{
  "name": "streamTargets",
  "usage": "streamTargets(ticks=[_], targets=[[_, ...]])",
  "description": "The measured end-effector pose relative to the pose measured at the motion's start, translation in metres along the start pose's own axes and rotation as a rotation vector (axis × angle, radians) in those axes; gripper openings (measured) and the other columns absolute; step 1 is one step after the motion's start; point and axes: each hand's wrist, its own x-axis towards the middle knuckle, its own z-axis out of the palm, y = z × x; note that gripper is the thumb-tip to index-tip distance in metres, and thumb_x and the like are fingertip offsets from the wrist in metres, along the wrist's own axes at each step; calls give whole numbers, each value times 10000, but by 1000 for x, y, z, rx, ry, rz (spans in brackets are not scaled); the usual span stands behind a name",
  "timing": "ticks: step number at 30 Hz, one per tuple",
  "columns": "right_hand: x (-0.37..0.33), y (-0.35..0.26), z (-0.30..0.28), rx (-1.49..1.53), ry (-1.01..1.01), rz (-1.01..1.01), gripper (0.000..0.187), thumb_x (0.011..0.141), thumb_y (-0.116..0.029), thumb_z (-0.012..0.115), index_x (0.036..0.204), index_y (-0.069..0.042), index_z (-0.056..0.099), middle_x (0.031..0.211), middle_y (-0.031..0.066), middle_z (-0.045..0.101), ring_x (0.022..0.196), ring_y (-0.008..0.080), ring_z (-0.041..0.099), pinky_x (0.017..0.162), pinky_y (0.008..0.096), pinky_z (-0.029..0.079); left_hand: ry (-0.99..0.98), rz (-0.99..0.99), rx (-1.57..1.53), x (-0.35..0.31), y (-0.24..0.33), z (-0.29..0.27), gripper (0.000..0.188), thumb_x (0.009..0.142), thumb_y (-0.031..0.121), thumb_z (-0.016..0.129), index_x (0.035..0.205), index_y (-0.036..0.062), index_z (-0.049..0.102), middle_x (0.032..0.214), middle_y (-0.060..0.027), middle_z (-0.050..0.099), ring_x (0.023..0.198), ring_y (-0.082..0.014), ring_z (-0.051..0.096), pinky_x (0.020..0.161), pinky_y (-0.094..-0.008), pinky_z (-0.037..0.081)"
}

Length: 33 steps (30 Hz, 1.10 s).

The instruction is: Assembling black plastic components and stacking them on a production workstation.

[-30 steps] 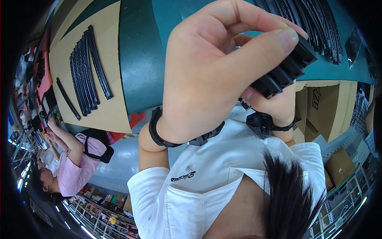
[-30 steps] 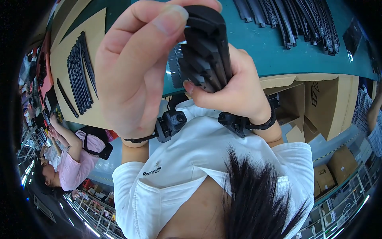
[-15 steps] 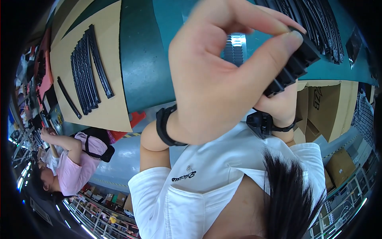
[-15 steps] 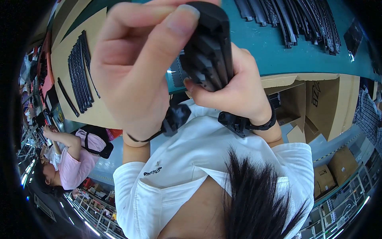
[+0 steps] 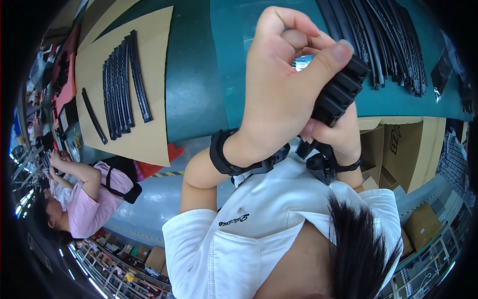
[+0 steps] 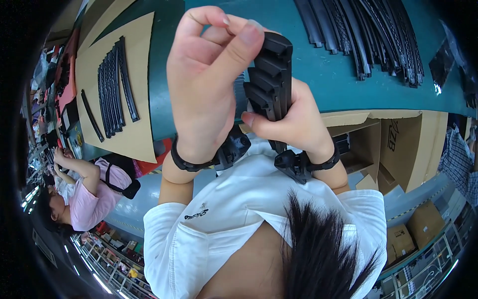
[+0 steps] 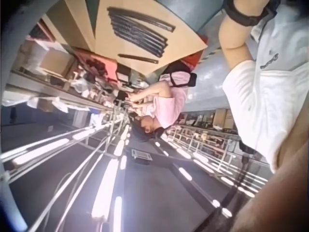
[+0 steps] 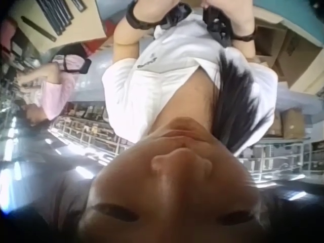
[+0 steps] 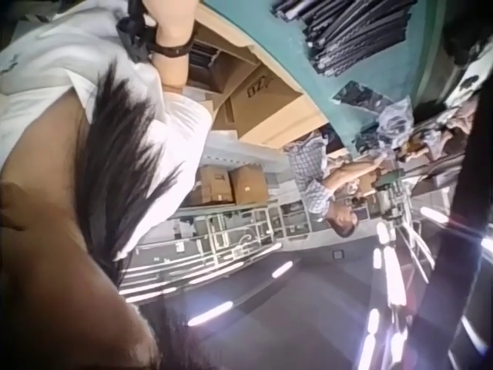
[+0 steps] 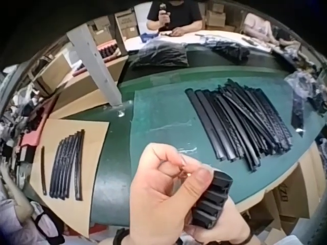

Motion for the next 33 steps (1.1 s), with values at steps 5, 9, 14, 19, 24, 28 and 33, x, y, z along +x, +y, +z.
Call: streamTargets(ticks=[5, 9, 14, 19, 24, 28, 33], targets=[[-1, 2, -1, 63, -89, -54, 184, 599, -19, 623, 722, -22, 486, 610, -12, 488, 534, 52, 434, 477, 191, 358, -14, 27, 35, 0, 1, 1, 142, 770, 93, 546, 843, -25, 515, 746, -77, 574, 582, -62, 524, 468, -154, 411], [-1, -1, -2, 253, -187, 65, 120, 624, -9, 590, 674, -9, 480, 537, 17, 484, 457, 77, 448, 433, 198, 357, -57, -9, 107, -1, 4, 0, 131, 752, 98, 567, 807, -15, 532, 709, -60, 569, 561, -55, 516, 459, -156, 406], [-2, -2, 2, 234, -179, 32, 101, 635, 2, 566, 631, -9, 466, 492, 38, 477, 409, 96, 452, 401, 206, 356, -85, 35, 202, -4, 6, 0, 116, 758, 82, 558, 812, -20, 547, 756, -69, 581, 652, -75, 536, 579, -174, 424], [-2, -3, 5, 261, -203, 38, 107, 630, 2, 567, 634, -11, 461, 501, 37, 479, 418, 93, 456, 405, 205, 359, -89, 123, 276, -5, 6, -1, 115, 769, 84, 549, 811, -22, 552, 788, -79, 587, 715, -81, 543, 644, -182, 428], [-7, -5, 5, 212, -195, 33, 105, 625, 2, 566, 641, -8, 462, 510, 38, 483, 420, 98, 462, 405, 205, 359, -97, 61, 207, -8, 11, 1, 146, 782, 118, 537, 809, -25, 552, 792, -79, 587, 737, -81, 542, 659, -187, 419], [-11, -7, 8, 203, -206, 12, 104, 621, 5, 564, 639, -7, 462, 525, 45, 491, 421, 101, 466, 408, 206, 362, -95, -7, 255, -12, 15, 1, 223, 822, 181, 476, 818, -29, 549, 782, -76, 585, 737, -92, 538, 697, -204, 402], [-6, -5, 6, 260, -244, -16, 103, 622, 9, 563, 652, -7, 466, 527, 50, 491, 420, 103, 465, 415, 210, 369, -123, 130, 175, -14, 8, -7, 308, 855, 235, 393, 829, -32, 546, 794, -78, 573, 719, -120, 520, 707, -223, 386]])
